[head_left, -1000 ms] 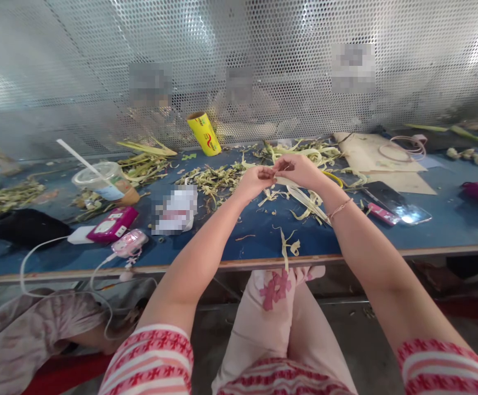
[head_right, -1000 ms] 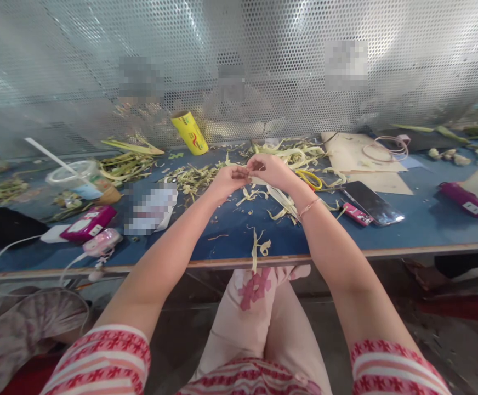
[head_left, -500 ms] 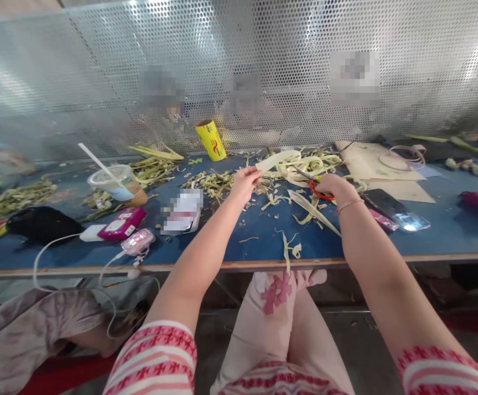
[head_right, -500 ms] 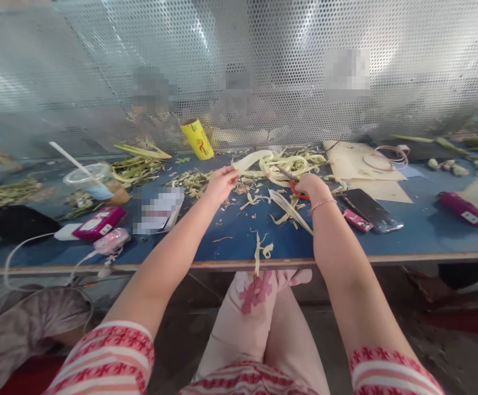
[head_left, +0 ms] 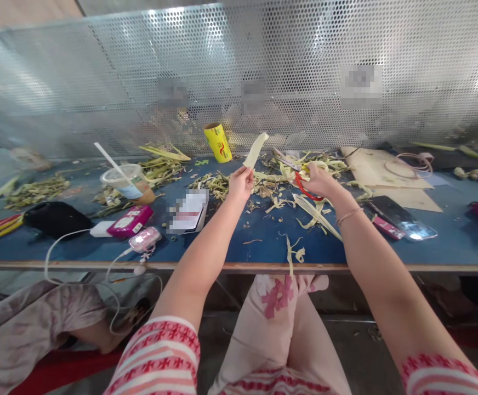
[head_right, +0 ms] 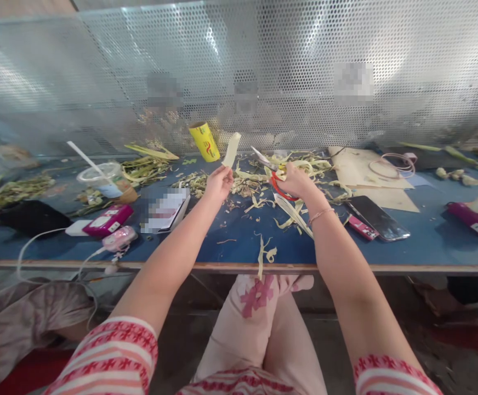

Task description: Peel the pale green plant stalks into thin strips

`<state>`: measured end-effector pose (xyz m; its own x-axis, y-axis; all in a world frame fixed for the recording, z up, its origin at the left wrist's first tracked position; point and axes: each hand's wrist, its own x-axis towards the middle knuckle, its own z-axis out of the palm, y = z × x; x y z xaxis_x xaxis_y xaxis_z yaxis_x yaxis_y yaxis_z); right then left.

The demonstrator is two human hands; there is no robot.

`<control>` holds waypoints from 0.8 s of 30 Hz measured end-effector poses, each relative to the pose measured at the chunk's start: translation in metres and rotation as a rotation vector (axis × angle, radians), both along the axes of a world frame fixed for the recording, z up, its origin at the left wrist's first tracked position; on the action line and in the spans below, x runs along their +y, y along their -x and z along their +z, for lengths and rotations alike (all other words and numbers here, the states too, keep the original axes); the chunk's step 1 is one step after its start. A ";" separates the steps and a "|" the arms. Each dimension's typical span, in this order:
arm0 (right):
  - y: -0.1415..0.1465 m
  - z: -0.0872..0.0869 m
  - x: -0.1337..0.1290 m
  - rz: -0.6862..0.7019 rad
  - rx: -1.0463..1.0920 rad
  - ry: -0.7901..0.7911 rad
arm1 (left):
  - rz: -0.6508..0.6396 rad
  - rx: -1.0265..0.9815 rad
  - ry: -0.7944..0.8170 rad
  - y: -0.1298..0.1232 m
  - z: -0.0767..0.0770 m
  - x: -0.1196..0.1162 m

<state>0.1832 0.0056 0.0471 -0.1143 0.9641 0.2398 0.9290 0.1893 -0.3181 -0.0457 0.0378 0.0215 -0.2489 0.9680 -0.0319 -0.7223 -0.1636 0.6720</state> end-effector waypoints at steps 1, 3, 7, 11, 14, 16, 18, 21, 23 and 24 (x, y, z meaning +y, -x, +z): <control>0.006 0.000 -0.002 0.042 0.015 0.016 | 0.002 -0.018 -0.008 0.001 0.000 0.000; 0.018 -0.003 -0.006 0.100 0.029 0.067 | 0.003 -0.051 -0.018 0.001 0.001 0.000; 0.036 -0.008 -0.012 0.139 0.039 0.098 | 0.000 -0.089 -0.027 -0.003 0.003 -0.002; 0.044 -0.010 -0.015 0.114 0.079 0.109 | -0.028 -0.067 -0.047 -0.011 0.004 -0.007; 0.044 -0.010 -0.015 0.116 0.099 0.133 | -0.059 -0.061 -0.045 -0.015 0.005 -0.011; 0.044 -0.010 -0.014 0.125 0.109 0.152 | -0.075 -0.070 -0.047 -0.016 0.005 -0.013; 0.045 -0.009 -0.015 0.132 0.116 0.167 | -0.089 -0.062 -0.047 -0.016 0.004 -0.014; 0.047 -0.008 -0.017 0.137 0.098 0.176 | -0.099 -0.032 -0.047 -0.016 0.001 -0.013; 0.049 -0.007 -0.019 0.144 0.073 0.177 | -0.101 -0.009 -0.039 -0.017 0.000 -0.013; 0.050 -0.006 -0.020 0.150 0.064 0.175 | -0.098 0.002 -0.033 -0.018 0.000 -0.014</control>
<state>0.1336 -0.0144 0.0407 -0.2496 0.9649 0.0816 0.8714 0.2606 -0.4156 -0.0273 0.0243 0.0211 -0.1528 0.9883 0.0012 -0.7343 -0.1144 0.6691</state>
